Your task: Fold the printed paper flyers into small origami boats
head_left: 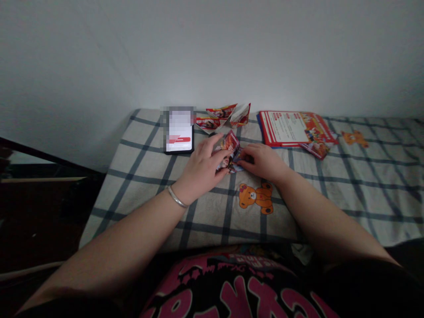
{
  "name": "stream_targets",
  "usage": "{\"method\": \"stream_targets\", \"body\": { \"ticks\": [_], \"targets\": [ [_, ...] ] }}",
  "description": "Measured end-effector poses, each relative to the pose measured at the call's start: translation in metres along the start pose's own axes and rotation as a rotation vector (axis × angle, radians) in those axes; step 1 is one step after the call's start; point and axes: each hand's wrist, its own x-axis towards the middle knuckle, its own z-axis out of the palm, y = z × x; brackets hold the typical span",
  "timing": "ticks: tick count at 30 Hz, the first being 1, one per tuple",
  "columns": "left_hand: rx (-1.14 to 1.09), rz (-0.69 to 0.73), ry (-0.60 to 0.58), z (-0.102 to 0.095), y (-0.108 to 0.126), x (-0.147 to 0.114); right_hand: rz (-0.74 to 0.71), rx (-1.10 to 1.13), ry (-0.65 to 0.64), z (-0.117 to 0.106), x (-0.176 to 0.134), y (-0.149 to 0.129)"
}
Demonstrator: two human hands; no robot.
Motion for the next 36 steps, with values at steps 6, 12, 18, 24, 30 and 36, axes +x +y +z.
{"method": "stream_targets", "body": {
  "ticks": [6, 12, 18, 24, 30, 36],
  "targets": [
    [0.05, 0.021, -0.011, -0.001, 0.004, 0.001, 0.037, 0.037, 0.001, 0.002, 0.001, 0.001],
    [0.084, -0.021, 0.0, -0.001, 0.01, -0.001, 0.083, 0.058, 0.002, 0.001, 0.001, -0.001],
    [0.114, -0.041, 0.01, -0.001, 0.013, -0.001, 0.115, 0.02, -0.009, -0.001, 0.001, -0.006],
    [0.098, -0.057, 0.017, -0.001, 0.014, -0.001, 0.182, -0.056, 0.005, 0.0, 0.002, -0.014],
    [0.109, -0.042, -0.004, -0.003, 0.015, -0.001, 0.196, -0.052, 0.01, 0.001, 0.002, -0.016],
    [0.069, -0.038, -0.049, -0.003, -0.004, -0.001, 0.182, -0.029, 0.03, 0.002, 0.001, -0.013]
  ]
}}
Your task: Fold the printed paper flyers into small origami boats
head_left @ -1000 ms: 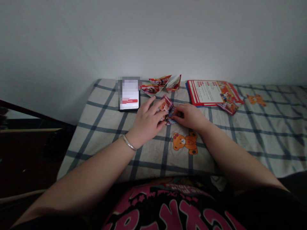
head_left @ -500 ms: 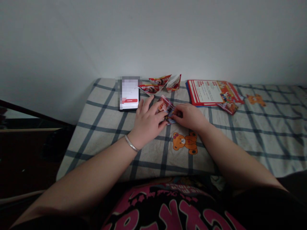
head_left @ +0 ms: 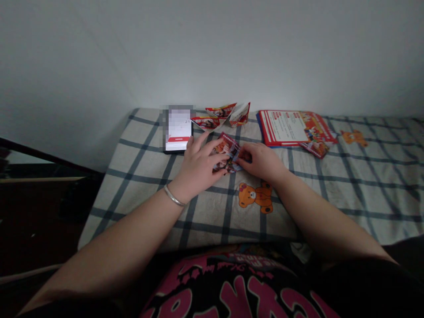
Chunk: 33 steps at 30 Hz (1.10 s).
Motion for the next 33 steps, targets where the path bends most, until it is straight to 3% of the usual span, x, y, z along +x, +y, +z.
{"method": "stream_targets", "body": {
  "ticks": [6, 10, 16, 33],
  "targets": [
    [-0.068, 0.163, -0.009, 0.0022, -0.0091, 0.0043, 0.003, 0.001, 0.004, 0.0006, -0.0006, -0.0005],
    [-0.059, 0.19, 0.022, -0.0003, -0.008, 0.0047, 0.009, -0.001, 0.011, 0.0008, -0.0014, -0.0012],
    [-0.043, 0.339, -0.068, -0.004, -0.005, 0.0042, 0.014, 0.011, 0.01, 0.0011, -0.0011, -0.0008],
    [-0.067, 0.265, -0.134, 0.0035, -0.0017, 0.0036, 0.022, 0.047, -0.001, 0.0008, -0.001, 0.0012]
  ]
}}
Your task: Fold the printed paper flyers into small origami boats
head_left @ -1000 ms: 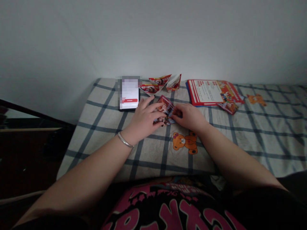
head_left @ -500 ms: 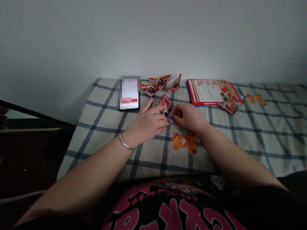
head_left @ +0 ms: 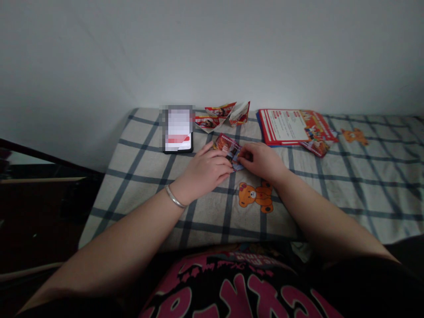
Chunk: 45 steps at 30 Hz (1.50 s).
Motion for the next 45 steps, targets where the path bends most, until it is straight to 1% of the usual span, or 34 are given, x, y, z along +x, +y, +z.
{"method": "stream_targets", "body": {
  "ticks": [7, 11, 15, 18, 19, 21, 23, 26, 30, 34, 38, 41, 43, 45],
  "targets": [
    [-0.017, -0.015, -0.01, 0.004, 0.002, -0.001, 0.008, -0.006, 0.003, 0.001, 0.0, 0.003],
    [-0.002, -0.006, -0.02, 0.002, 0.005, 0.0, -0.003, -0.019, 0.027, 0.003, 0.0, 0.002],
    [0.016, -0.009, 0.002, 0.0, 0.008, 0.001, -0.043, -0.003, 0.039, 0.001, 0.002, 0.002],
    [0.034, -0.016, 0.023, 0.001, 0.01, 0.002, -0.137, 0.006, -0.024, -0.009, 0.002, 0.001],
    [0.039, -0.016, 0.031, 0.002, 0.01, 0.002, -0.208, -0.005, -0.073, -0.013, 0.001, 0.001],
    [0.053, -0.018, 0.046, 0.003, 0.01, 0.003, -0.353, -0.078, -0.156, -0.022, -0.002, 0.0],
    [0.062, -0.023, 0.051, 0.004, 0.01, 0.003, -0.41, -0.176, -0.18, -0.027, -0.006, -0.001],
    [0.044, -0.018, 0.038, 0.003, 0.009, 0.002, -0.419, -0.239, -0.139, -0.027, -0.013, 0.0],
    [0.033, -0.006, 0.016, 0.002, 0.005, 0.0, -0.457, -0.255, -0.057, -0.017, -0.017, 0.005],
    [0.084, -0.016, 0.052, 0.005, -0.001, -0.001, -0.453, -0.291, 0.037, -0.008, -0.016, 0.009],
    [0.081, -0.034, 0.075, 0.005, -0.001, 0.001, -0.436, -0.235, 0.086, -0.002, -0.011, 0.012],
    [0.085, -0.064, 0.13, 0.0, 0.002, 0.001, -0.454, -0.209, 0.098, -0.001, -0.009, 0.014],
    [0.096, -0.113, 0.187, -0.004, 0.003, 0.0, -0.466, -0.206, 0.109, -0.001, -0.01, 0.015],
    [0.096, -0.146, 0.22, -0.007, 0.003, -0.001, -0.465, -0.202, 0.114, -0.001, -0.011, 0.015]
  ]
}}
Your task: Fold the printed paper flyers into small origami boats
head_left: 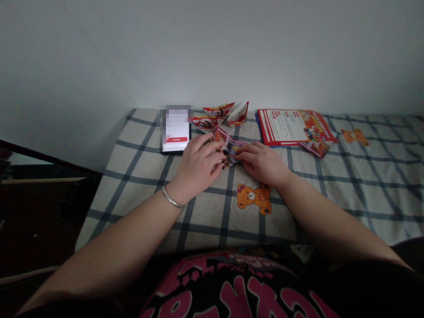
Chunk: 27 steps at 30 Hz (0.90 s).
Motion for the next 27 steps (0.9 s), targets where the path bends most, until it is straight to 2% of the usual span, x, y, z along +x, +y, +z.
{"method": "stream_targets", "body": {
  "ticks": [8, 12, 15, 20, 27],
  "targets": [
    [-0.161, -0.126, 0.032, 0.0067, -0.0056, -0.0004, 0.022, -0.017, -0.017, -0.0001, -0.0001, -0.002],
    [-0.184, -0.158, 0.096, 0.0075, -0.0036, 0.0002, 0.021, -0.017, -0.018, 0.0011, -0.0008, -0.0011],
    [-0.171, -0.141, 0.123, 0.0057, -0.0016, 0.001, 0.012, -0.017, -0.026, 0.0026, -0.0008, -0.0001],
    [-0.143, -0.064, 0.097, 0.0048, -0.0004, 0.001, 0.014, -0.033, -0.045, 0.0039, 0.0007, -0.0002],
    [-0.166, -0.098, 0.075, 0.0077, -0.0045, 0.0006, 0.068, -0.064, -0.056, 0.0012, 0.0031, -0.0047]
  ]
}}
